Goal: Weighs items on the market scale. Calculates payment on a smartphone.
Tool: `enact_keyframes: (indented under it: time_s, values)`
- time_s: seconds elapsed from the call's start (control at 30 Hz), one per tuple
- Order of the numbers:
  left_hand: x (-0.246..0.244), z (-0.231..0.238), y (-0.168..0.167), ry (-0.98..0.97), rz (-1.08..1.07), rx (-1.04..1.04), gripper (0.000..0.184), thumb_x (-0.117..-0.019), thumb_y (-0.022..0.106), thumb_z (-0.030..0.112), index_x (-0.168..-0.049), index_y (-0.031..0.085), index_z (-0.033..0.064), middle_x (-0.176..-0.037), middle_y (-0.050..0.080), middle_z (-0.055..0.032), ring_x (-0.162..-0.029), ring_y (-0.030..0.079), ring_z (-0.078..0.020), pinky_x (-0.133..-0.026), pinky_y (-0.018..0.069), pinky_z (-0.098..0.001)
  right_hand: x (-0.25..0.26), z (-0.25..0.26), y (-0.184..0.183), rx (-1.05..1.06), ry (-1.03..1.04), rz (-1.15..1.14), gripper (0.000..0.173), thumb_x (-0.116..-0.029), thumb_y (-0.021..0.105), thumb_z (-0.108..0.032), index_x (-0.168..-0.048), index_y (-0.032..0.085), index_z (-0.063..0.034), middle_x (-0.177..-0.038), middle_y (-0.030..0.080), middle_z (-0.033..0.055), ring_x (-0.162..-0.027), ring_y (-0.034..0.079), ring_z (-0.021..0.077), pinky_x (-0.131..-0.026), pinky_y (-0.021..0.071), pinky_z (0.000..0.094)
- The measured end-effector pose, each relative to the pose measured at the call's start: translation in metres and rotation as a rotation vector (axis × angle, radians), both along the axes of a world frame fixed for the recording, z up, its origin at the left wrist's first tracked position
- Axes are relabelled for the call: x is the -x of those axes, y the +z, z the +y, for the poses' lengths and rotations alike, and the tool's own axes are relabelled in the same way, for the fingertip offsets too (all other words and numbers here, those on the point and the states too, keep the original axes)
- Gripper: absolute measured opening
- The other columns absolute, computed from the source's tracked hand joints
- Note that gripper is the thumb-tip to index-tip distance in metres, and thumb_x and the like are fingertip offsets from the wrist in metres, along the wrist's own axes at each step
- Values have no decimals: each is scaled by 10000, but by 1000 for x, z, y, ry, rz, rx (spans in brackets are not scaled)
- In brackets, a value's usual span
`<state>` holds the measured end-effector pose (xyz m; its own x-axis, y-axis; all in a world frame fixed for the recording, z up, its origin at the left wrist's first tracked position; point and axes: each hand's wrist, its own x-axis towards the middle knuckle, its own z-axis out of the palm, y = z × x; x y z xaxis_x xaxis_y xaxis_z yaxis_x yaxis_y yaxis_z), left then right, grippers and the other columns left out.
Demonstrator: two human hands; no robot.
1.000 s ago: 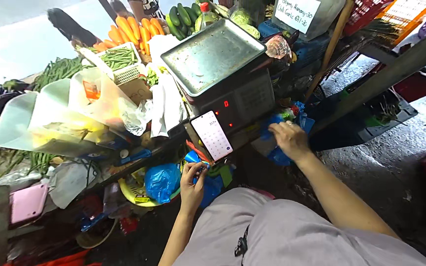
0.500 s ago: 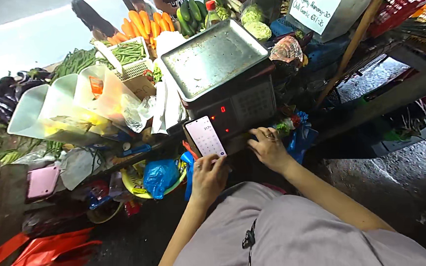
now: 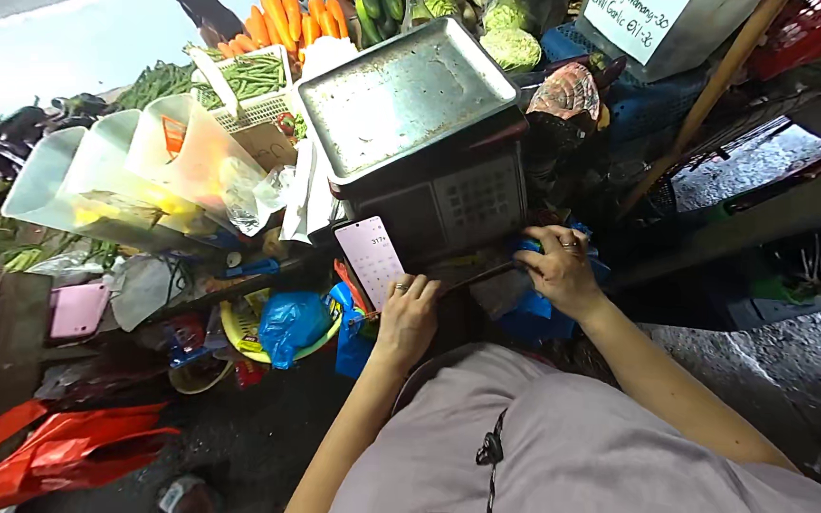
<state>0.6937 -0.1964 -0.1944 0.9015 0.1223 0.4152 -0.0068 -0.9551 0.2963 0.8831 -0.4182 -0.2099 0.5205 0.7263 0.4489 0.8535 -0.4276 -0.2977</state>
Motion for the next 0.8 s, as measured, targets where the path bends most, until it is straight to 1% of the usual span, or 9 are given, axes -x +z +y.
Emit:
enact_keyframes:
  time_s: [0.17,0.27,0.37,0.43,0.47,0.5,0.57,0.67,0.8]
  values:
    - [-4,-14,-8,-18,-46,64,211,-1015,576,177,-1135,739,117,-1102,737,-88,-1077,684,-292,-917,543,-488,20,22,7,29,128,39,295,-1003,606,-404,-1124,769,-189,-1329,667,141,-1240,606,386,-1057,414,648]
    - [12,-1,-10,171,-274,100,247,-1008,615,269,-1204,713,155,-1176,706,-65,-1151,643,-221,-1019,508,-408,16,31,11,-97,151,21,384,-999,575,-508,-1170,766,-222,-1309,681,97,-1218,619,333,-1059,422,605]
    - [34,22,-20,414,-499,170,313,-1015,615,270,-1260,613,75,-1237,628,-135,-1201,588,-212,-1020,496,-349,7,41,20,-269,35,23,405,-1011,575,-461,-1246,727,-168,-1286,683,107,-1216,621,305,-1075,421,565]
    - [40,36,-25,537,-599,337,348,-1024,578,231,-1246,550,-36,-1168,611,-157,-1071,603,-163,-913,527,-301,-3,46,25,-323,-117,14,438,-1014,564,-387,-1300,687,-78,-1299,674,171,-1233,620,364,-1075,419,608]
    - [40,40,-27,578,-634,469,324,-1028,555,190,-1222,525,-67,-1069,603,-117,-953,602,-99,-846,532,-251,-10,48,26,-316,-195,17,477,-1018,546,-367,-1336,652,-28,-1329,651,218,-1256,603,416,-1085,405,641]
    - [38,44,-28,604,-661,610,285,-1031,531,153,-1207,505,-70,-981,596,-67,-846,601,-40,-776,539,-202,-17,49,25,-301,-256,21,516,-1022,527,-354,-1371,609,18,-1365,616,263,-1275,579,466,-1088,384,673]
    - [33,48,-29,594,-696,796,210,-1039,494,110,-1178,497,-48,-868,577,-21,-695,576,-22,-659,528,-189,-29,50,18,-260,-338,17,583,-1037,458,-371,-1432,535,50,-1431,565,284,-1309,552,489,-1093,377,678]
    - [25,54,-30,553,-674,804,197,-1045,496,117,-1170,540,-28,-815,614,-11,-674,598,-27,-645,542,-200,-33,54,6,-294,-344,-5,613,-1058,373,-394,-1451,509,56,-1431,573,275,-1305,575,459,-1092,421,625]
    - [24,58,-33,533,-613,776,197,-1054,495,143,-1151,577,-8,-792,631,-1,-658,606,-25,-635,546,-195,-32,58,-2,-336,-294,30,594,-1058,376,-351,-1454,500,74,-1427,567,298,-1304,579,459,-1103,438,577]
